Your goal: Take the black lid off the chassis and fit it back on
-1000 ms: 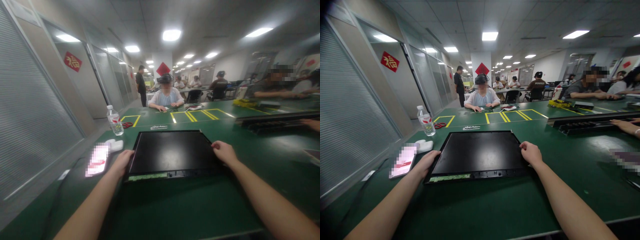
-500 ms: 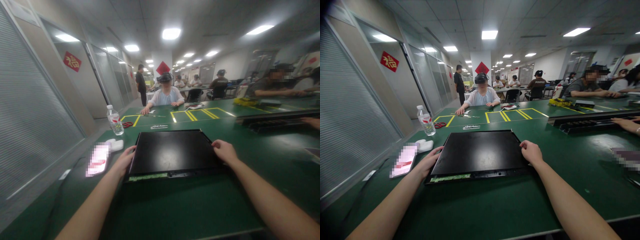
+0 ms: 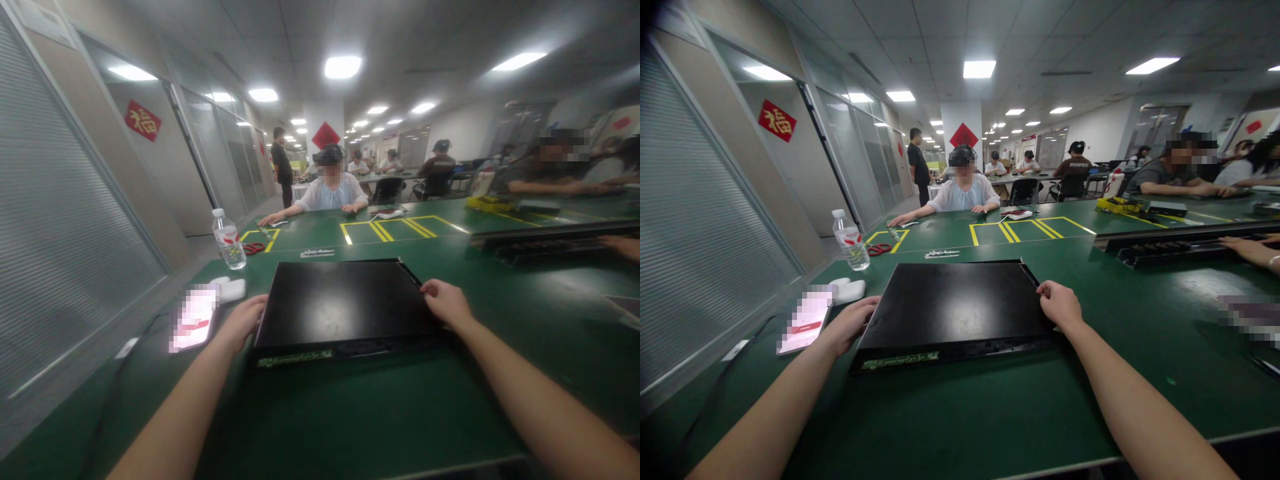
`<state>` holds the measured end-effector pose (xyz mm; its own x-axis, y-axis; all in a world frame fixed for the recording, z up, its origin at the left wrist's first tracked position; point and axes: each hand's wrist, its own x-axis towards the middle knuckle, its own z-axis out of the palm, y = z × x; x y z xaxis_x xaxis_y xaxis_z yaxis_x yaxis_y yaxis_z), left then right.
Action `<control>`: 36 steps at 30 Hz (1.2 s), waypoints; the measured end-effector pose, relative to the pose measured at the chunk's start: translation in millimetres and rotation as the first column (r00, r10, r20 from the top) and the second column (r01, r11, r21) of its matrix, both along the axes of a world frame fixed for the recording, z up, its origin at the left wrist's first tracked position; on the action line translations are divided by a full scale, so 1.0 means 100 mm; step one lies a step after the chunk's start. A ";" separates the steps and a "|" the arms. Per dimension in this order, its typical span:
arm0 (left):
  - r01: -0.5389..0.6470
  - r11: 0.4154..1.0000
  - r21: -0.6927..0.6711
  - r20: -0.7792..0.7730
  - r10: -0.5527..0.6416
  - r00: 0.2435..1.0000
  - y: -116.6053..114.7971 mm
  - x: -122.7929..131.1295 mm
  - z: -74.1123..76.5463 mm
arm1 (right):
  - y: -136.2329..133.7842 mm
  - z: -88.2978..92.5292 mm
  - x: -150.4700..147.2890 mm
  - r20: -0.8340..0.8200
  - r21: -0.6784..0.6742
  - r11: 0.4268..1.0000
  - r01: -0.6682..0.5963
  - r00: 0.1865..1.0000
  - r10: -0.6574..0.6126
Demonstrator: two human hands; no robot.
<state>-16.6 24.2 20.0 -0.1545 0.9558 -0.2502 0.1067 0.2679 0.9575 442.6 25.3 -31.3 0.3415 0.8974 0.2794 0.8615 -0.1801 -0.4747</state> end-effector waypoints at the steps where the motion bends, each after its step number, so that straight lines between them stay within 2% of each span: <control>1: -0.003 1.000 -0.005 -0.018 0.003 1.000 0.00 0.00 0.01 | 0.00 0.00 0.00 -0.003 -0.001 1.000 0.000 1.000 0.000; 5: 0.001 1.000 0.005 -0.091 0.000 0.996 0.01 -0.03 0.03 | 0.01 0.02 0.00 -0.004 -0.010 1.000 0.006 1.000 -0.006; 8: 0.067 0.997 0.048 -0.227 -0.055 0.972 -0.02 -0.01 0.01 | 0.01 0.04 -0.02 -0.001 -0.022 1.000 0.003 1.000 -0.003; 10: 0.118 0.991 0.067 -0.354 -0.087 0.931 -0.05 0.04 -0.02 | 0.00 0.05 -0.03 -0.003 -0.030 1.000 0.000 1.000 0.000; 13: 0.061 0.990 0.126 -0.546 0.018 0.838 -0.08 0.12 -0.06 | 0.00 0.04 -0.04 -0.001 -0.026 1.000 -0.002 1.000 0.002; 15: 0.070 0.988 0.138 -0.589 0.025 0.808 -0.09 0.15 -0.08 | 0.00 0.04 -0.03 0.007 -0.017 1.000 -0.001 1.000 0.001; 17: 0.106 0.982 0.154 -0.589 0.005 0.808 -0.08 0.15 -0.09 | 0.00 0.03 -0.03 0.013 -0.014 1.000 0.004 1.000 -0.004; 20: 0.135 0.972 0.192 -0.524 -0.015 0.851 -0.05 0.12 -0.11 | 0.02 0.01 -0.02 0.012 -0.008 1.000 0.006 1.000 -0.006; 24: 0.070 0.981 0.183 -0.452 0.021 0.892 -0.05 0.10 -0.10 | 0.03 -0.01 0.00 0.009 -0.007 1.000 0.000 1.000 0.000; 28: 0.073 0.983 0.170 -0.428 0.007 0.904 -0.07 0.10 -0.07 | 0.03 -0.02 0.00 -0.024 0.024 1.000 0.005 1.000 -0.004; 36: 0.046 0.951 0.307 -0.293 0.048 0.955 -0.09 0.12 -0.02 | 0.10 0.00 0.07 -0.192 0.066 0.996 0.063 0.980 -0.050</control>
<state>-4.5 14.8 18.4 -0.1771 0.9778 0.1120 0.3951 -0.0335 0.9180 449.5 34.9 -31.8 0.4442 0.8553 0.2668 0.7435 -0.1858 -0.6424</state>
